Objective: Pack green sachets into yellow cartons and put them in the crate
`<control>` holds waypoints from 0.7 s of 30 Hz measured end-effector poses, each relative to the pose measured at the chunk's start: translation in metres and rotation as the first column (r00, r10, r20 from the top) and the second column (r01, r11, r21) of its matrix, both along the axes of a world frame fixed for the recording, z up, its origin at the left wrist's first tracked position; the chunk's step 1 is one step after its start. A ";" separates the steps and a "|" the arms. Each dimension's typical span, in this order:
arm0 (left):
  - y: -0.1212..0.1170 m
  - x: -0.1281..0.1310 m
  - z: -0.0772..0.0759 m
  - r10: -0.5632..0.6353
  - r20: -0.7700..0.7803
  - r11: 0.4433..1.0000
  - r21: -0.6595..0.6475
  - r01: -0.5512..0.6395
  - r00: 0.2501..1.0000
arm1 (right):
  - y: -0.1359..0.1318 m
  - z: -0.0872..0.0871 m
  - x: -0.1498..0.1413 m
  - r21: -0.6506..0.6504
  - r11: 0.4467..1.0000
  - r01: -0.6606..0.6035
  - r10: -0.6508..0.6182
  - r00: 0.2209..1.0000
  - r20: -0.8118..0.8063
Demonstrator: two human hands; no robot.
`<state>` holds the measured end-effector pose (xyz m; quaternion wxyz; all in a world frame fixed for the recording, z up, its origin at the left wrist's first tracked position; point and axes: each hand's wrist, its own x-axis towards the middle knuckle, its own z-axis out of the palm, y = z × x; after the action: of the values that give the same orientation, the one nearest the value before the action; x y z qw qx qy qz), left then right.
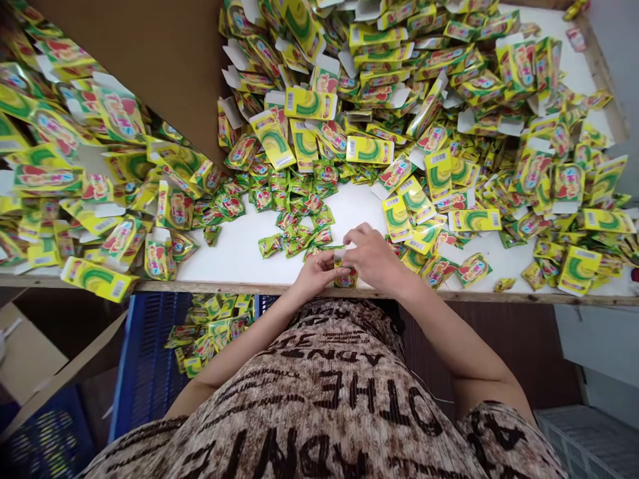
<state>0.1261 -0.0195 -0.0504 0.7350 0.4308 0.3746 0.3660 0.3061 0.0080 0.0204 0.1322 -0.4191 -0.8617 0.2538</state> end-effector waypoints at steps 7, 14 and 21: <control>-0.005 0.002 0.002 0.021 0.010 0.998 -0.058 -0.021 1.000 | -0.026 -0.021 0.017 -0.360 0.898 0.255 -0.400 0.815 -0.420; -0.003 -0.007 0.011 -0.052 0.099 0.976 -0.205 0.071 0.994 | -0.049 -0.046 -0.001 -0.775 0.584 0.240 -0.748 0.528 -0.401; 0.008 -0.003 0.008 0.258 -0.186 0.966 0.056 -0.252 0.948 | -0.037 -0.040 -0.006 -0.602 0.716 0.353 -0.683 0.533 -0.500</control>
<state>0.1230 -0.0110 -0.0420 0.6350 0.4236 0.4904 0.4206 0.2996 -0.0285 -0.0197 0.4197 -0.5526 -0.4966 0.5215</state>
